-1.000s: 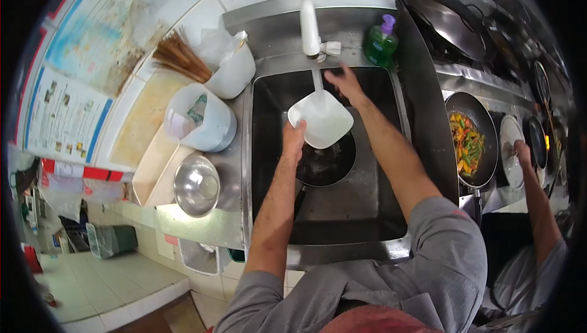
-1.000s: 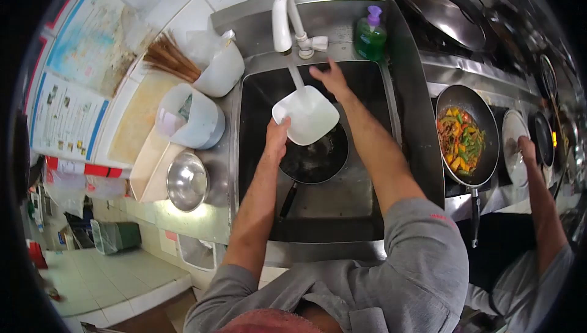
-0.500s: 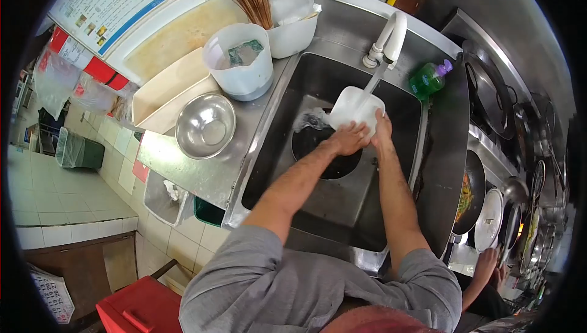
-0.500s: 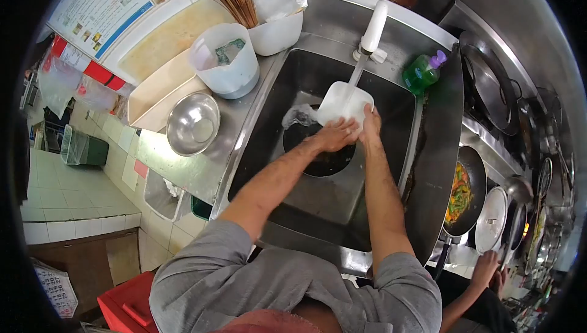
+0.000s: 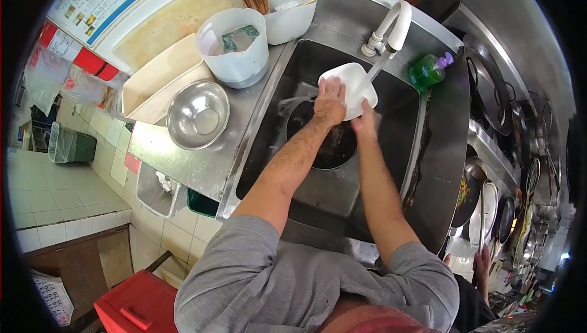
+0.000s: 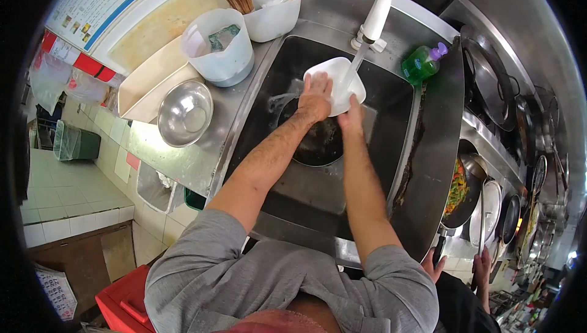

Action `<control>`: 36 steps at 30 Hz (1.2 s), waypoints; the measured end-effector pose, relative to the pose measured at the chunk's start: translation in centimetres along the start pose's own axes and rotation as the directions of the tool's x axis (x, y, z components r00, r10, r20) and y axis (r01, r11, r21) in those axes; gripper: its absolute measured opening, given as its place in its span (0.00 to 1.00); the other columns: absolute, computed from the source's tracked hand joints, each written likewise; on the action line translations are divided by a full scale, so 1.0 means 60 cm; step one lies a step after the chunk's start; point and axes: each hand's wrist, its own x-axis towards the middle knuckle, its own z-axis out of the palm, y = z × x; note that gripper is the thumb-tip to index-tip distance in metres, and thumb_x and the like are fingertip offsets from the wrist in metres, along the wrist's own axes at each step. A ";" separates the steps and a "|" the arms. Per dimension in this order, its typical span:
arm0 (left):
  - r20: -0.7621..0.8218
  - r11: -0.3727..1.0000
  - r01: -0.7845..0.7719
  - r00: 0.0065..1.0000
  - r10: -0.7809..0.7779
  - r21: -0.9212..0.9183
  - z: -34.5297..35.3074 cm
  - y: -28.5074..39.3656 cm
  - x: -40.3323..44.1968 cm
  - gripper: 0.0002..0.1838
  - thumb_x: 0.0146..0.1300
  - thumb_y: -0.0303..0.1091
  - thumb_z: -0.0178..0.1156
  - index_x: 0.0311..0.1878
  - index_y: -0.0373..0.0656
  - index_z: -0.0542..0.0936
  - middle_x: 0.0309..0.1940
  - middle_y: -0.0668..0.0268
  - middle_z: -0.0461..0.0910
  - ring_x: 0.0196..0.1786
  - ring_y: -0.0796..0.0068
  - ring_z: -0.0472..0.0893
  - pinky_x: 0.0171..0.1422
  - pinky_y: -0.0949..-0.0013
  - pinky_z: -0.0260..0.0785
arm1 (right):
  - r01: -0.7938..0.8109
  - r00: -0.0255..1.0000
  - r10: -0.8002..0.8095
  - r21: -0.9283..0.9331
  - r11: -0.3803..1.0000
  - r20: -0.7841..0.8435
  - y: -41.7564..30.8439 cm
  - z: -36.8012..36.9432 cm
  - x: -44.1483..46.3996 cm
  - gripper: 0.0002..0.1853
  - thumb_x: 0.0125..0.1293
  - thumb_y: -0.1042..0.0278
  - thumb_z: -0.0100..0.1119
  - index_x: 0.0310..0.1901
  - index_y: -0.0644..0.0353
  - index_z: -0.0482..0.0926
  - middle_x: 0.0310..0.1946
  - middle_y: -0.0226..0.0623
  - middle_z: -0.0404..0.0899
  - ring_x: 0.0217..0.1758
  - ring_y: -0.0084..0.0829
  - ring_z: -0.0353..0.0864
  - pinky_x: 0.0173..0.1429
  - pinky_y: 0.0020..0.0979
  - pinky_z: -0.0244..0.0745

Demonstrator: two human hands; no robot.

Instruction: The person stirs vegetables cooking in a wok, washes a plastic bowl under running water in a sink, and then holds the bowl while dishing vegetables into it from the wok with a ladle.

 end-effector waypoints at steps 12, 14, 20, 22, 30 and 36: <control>0.140 0.878 0.089 0.990 -0.025 -0.470 -0.041 -0.036 -0.061 0.39 0.63 0.37 0.53 0.72 0.35 0.46 0.73 0.52 0.48 0.75 0.50 0.46 0.75 0.45 0.34 | 0.076 0.997 -0.074 -0.080 0.994 0.026 -0.033 -0.005 0.005 0.19 0.70 0.70 0.48 0.60 0.67 0.65 0.57 0.49 0.70 0.59 0.43 0.72 0.62 0.44 0.70; 0.100 0.710 0.250 0.964 -0.247 -0.658 -0.019 -0.022 -0.047 0.41 0.61 0.36 0.55 0.72 0.36 0.44 0.73 0.51 0.45 0.75 0.49 0.45 0.76 0.48 0.35 | 0.067 0.998 -0.066 0.012 0.998 -0.019 -0.021 -0.022 0.002 0.19 0.69 0.73 0.48 0.60 0.67 0.65 0.58 0.48 0.70 0.59 0.44 0.72 0.64 0.45 0.69; 0.289 0.486 0.417 0.903 -0.319 -0.768 -0.012 -0.025 0.004 0.23 0.51 0.23 0.51 0.55 0.38 0.69 0.44 0.42 0.78 0.52 0.42 0.76 0.57 0.51 0.69 | -0.154 0.987 0.155 -0.026 0.988 0.041 0.048 -0.092 -0.019 0.23 0.61 0.80 0.52 0.60 0.66 0.65 0.56 0.45 0.71 0.58 0.44 0.72 0.64 0.48 0.68; 0.277 0.552 0.340 0.940 -0.198 -0.761 -0.006 -0.058 0.017 0.23 0.51 0.23 0.51 0.54 0.37 0.70 0.44 0.43 0.78 0.52 0.43 0.76 0.57 0.52 0.68 | -0.245 0.967 0.247 -0.032 0.969 0.063 0.031 -0.097 -0.021 0.23 0.61 0.79 0.54 0.59 0.65 0.66 0.56 0.45 0.71 0.58 0.43 0.72 0.63 0.48 0.68; -0.218 0.933 0.147 0.949 -0.227 -0.329 -0.011 -0.008 0.019 0.32 0.58 0.34 0.57 0.67 0.47 0.61 0.64 0.52 0.64 0.70 0.52 0.60 0.68 0.40 0.51 | -0.145 0.983 0.161 -0.163 0.976 0.091 0.017 -0.020 -0.053 0.21 0.69 0.62 0.52 0.59 0.64 0.68 0.54 0.40 0.74 0.55 0.40 0.75 0.59 0.44 0.72; 0.287 0.833 -0.096 0.912 0.293 -0.545 -0.030 0.056 -0.025 0.33 0.68 0.48 0.42 0.72 0.43 0.51 0.75 0.54 0.36 0.76 0.51 0.37 0.72 0.33 0.31 | 0.043 0.999 -0.044 -0.250 0.967 0.002 -0.054 -0.034 -0.022 0.22 0.71 0.59 0.48 0.59 0.68 0.66 0.53 0.48 0.74 0.52 0.41 0.78 0.55 0.41 0.75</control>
